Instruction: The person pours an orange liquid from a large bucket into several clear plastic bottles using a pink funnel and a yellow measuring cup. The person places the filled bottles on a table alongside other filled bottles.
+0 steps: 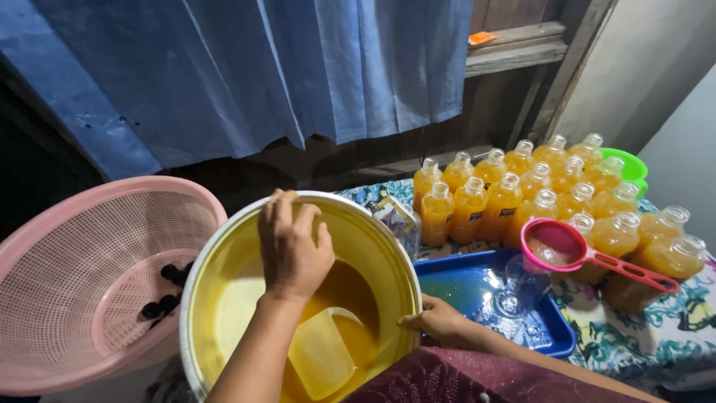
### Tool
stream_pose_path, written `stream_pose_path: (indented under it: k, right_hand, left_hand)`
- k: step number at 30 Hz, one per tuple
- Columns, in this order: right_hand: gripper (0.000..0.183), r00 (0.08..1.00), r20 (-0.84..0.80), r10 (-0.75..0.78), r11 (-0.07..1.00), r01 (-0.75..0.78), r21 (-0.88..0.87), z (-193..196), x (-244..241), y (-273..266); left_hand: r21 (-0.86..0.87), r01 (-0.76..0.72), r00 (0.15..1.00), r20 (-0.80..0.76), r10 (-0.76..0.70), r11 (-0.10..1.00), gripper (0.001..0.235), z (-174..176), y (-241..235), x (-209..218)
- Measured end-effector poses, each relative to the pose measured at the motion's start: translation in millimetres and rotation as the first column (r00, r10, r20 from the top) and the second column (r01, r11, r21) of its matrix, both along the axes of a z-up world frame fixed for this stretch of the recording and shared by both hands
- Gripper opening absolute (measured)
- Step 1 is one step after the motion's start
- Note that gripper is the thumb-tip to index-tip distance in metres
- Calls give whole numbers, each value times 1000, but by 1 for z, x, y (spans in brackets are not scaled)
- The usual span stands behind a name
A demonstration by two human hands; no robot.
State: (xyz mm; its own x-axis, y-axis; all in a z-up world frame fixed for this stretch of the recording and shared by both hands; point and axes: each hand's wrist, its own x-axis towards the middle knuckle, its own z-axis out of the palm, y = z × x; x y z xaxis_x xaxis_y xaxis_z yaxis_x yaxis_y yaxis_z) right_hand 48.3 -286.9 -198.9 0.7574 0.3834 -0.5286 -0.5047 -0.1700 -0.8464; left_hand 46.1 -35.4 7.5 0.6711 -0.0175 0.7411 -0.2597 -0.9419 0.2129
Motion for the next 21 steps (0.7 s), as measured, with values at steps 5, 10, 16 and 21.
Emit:
stream_pose_path:
  k: [5,10,16,21]
  right_hand:
    - [45,975,-202,-90,994,101,48,2,-3,2]
    - [43,999,-39,0,993,4,116,-3,1,0]
    - [40,990,-124,-74,996,79,34,-14,0,-4]
    - [37,992,-63,-113,994,112,-17,-31,2,-10]
  left_hand:
    - [110,-345,932,-82,354,932,32,16,32,4]
    - [1,-482,738,-538,407,876,38,17,70,9]
    - [104,-421,780,-465,418,901,50,12,60,15]
    - [108,-393,773,-499,391,913,58,21,39,22]
